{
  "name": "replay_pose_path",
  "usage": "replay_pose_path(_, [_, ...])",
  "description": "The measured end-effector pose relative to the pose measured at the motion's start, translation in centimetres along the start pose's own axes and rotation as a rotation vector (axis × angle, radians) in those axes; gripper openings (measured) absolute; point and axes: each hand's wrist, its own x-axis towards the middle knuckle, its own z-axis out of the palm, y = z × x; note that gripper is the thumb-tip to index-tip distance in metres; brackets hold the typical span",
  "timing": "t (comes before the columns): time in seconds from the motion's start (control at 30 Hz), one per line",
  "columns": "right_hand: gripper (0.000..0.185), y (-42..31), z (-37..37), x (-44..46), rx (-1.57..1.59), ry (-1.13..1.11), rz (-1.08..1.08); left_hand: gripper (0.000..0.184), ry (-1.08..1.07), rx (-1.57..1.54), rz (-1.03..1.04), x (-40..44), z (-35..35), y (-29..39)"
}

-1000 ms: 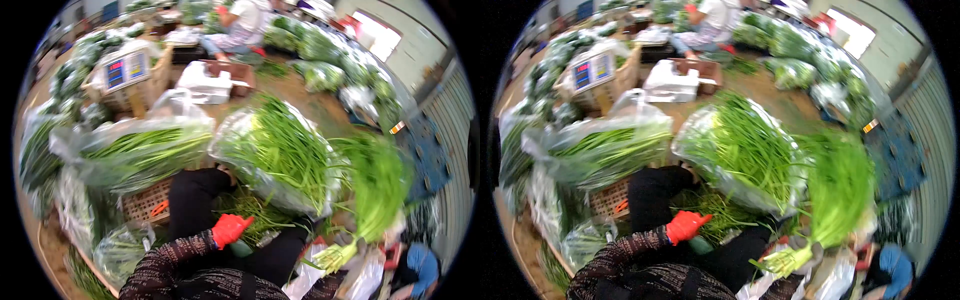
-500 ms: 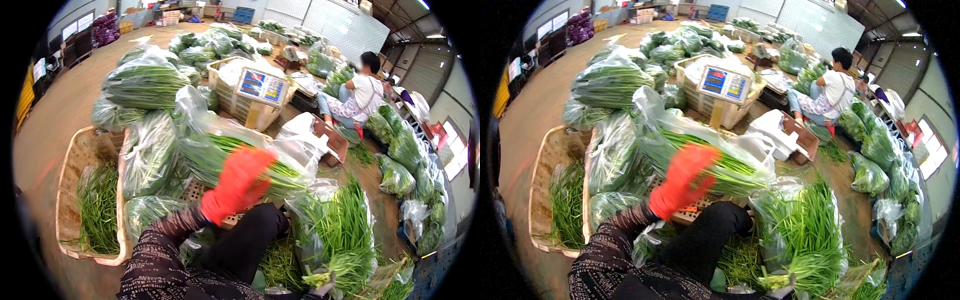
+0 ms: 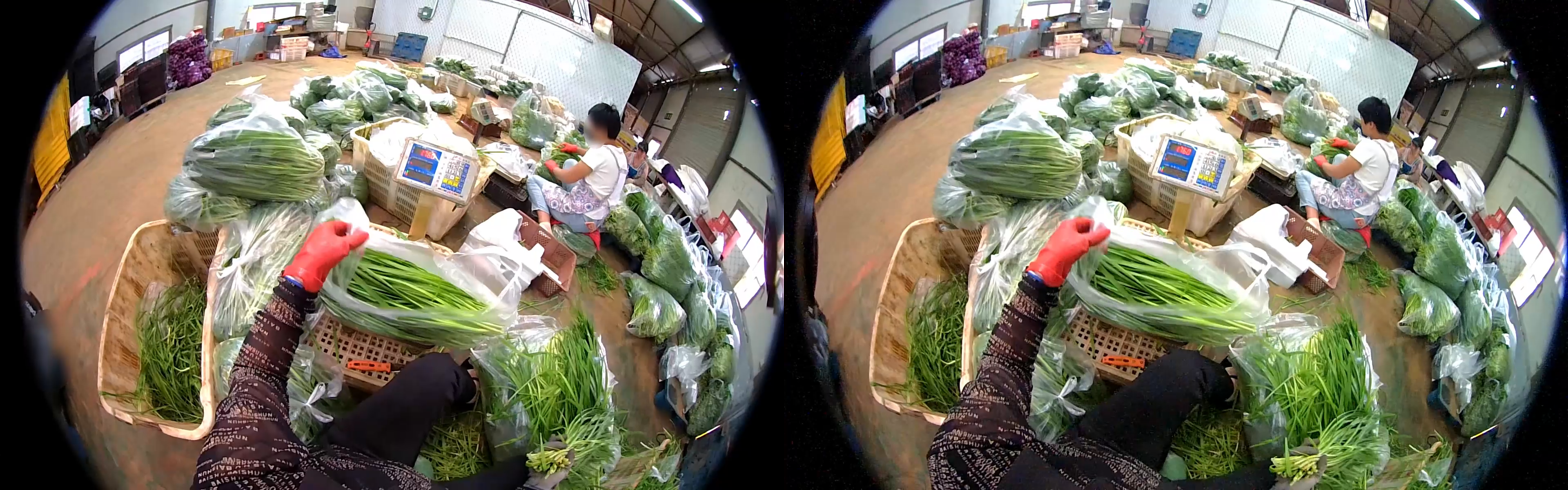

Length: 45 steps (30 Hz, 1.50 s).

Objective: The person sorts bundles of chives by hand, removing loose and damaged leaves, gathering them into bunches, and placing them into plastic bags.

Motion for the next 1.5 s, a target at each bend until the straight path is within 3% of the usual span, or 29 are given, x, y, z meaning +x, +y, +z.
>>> replay_pose_path(0.1, [0.032, 0.0, 1.5, -0.3, 0.069, -0.059, 0.006, 0.027, -0.376, -0.288, -0.14, -5.0, -1.1, 5.7])
replay_pose_path(0.2, [0.032, -0.4, 4.0, -0.9, 0.16, -0.169, 0.02, 0.032, -0.437, -0.435, -0.143, -7.7, -2.8, 7.0])
replay_pose_path(0.23, [0.032, -0.4, 5.1, -1.0, 0.178, -0.219, 0.026, 0.051, -0.503, -0.486, -0.098, -8.2, -3.4, 6.1])
replay_pose_path(0.27, [0.032, -0.2, 6.3, -0.9, 0.194, -0.269, 0.033, 0.051, -0.502, -0.492, -0.103, -9.1, -4.0, 5.6])
replay_pose_path(0.33, [0.036, 0.3, 8.6, -0.5, 0.148, -0.395, 0.048, 0.071, -0.658, -0.583, -0.174, -11.3, -5.3, 5.9])
replay_pose_path(0.4, [0.045, 2.2, 12.1, -1.2, 0.28, -0.317, 0.081, 0.08, -0.679, -0.602, -0.211, -12.3, -6.1, 6.0])
replay_pose_path(0.43, [0.054, 2.7, 12.7, -0.6, 0.267, -0.537, 0.151, 0.079, -0.687, -0.702, -0.172, -12.8, -6.7, 6.2])
replay_pose_path(0.47, [0.052, 3.8, 14.0, -0.9, 0.214, -0.451, 0.086, 0.077, -0.694, -0.803, -0.132, -13.1, -7.1, 6.1])
replay_pose_path(0.53, [0.049, 6.2, 16.1, -0.9, 0.098, -0.53, 0.007, 0.083, -0.686, -0.802, -0.124, -13.7, -7.1, 6.4])
replay_pose_path(0.63, [0.04, 10.1, 20.0, -2.0, -0.045, -0.488, -0.038, 0.098, -0.639, -0.749, -0.072, -15.5, -5.8, 8.4])
replay_pose_path(0.7, [0.034, 13.2, 22.3, -2.6, -0.126, -0.443, -0.04, 0.113, -0.718, -0.842, -0.099, -15.9, -5.6, 6.6])
replay_pose_path(0.8, [0.031, 20.6, 24.5, -2.1, -0.204, -0.405, -0.114, 0.112, -0.65, -0.857, -0.074, -16.9, -5.1, 6.8])
replay_pose_path(0.87, [0.031, 25.7, 25.2, -3.8, -0.338, -0.246, 0.122, 0.1, -0.634, -0.9, -0.002, -16.9, -5.5, 7.2])
replay_pose_path(0.9, [0.031, 28.4, 23.9, -4.3, -0.333, -0.253, 0.126, 0.095, -0.643, -0.905, 0.02, -16.8, -5.6, 7.4])
replay_pose_path(1.0, [0.032, 35.2, 17.5, -5.1, -0.476, -0.621, 1.221, 0.09, -0.618, -0.75, 0.005, -16.0, -5.5, 6.8])
replay_pose_path(1.07, [0.025, 30.5, 20.4, -4.7, -1.052, -0.949, 0.924, 0.086, -0.599, -0.714, -0.017, -15.5, -5.8, 6.8])
replay_pose_path(1.1, [0.022, 29.6, 20.8, -3.5, -1.176, -1.038, 0.678, 0.085, -0.551, -0.73, -0.028, -15.3, -6.4, 6.5])
replay_pose_path(1.2, [0.019, 29.0, 22.5, -0.7, -0.99, -1.014, 0.379, 0.083, -0.492, -0.676, -0.01, -14.9, -6.5, 6.6])
replay_pose_path(1.23, [0.019, 29.6, 23.2, -0.2, -0.991, -1.017, 0.381, 0.083, -0.522, -0.706, -0.022, -14.8, -6.3, 6.5])
replay_pose_path(1.3, [0.016, 31.0, 24.7, 0.7, -1.138, -1.306, 0.053, 0.083, -0.533, -0.723, -0.052, -14.7, -6.1, 6.7])
replay_pose_path(1.33, [0.016, 32.0, 25.3, 1.0, -1.136, -1.314, 0.058, 0.083, -0.525, -0.722, -0.052, -14.8, -6.2, 6.8])
replay_pose_path(1.4, [0.01, 34.3, 25.8, 1.5, -1.395, -1.573, -0.811, 0.083, -0.456, -0.675, -0.073, -15.0, -6.2, 6.9])
replay_pose_path(1.43, [0.007, 35.6, 25.1, 2.2, -1.649, -1.539, -1.024, 0.083, -0.451, -0.652, -0.077, -15.1, -6.3, 6.8])
replay_pose_path(1.47, [0.007, 36.6, 24.4, 2.9, -1.64, -1.545, -1.015, 0.083, -0.443, -0.646, -0.084, -15.2, -6.4, 6.6])
replay_pose_path(1.5, [0.005, 36.8, 24.3, 3.3, -1.845, -1.587, -0.991, 0.084, -0.464, -0.687, -0.066, -15.3, -6.4, 6.3])
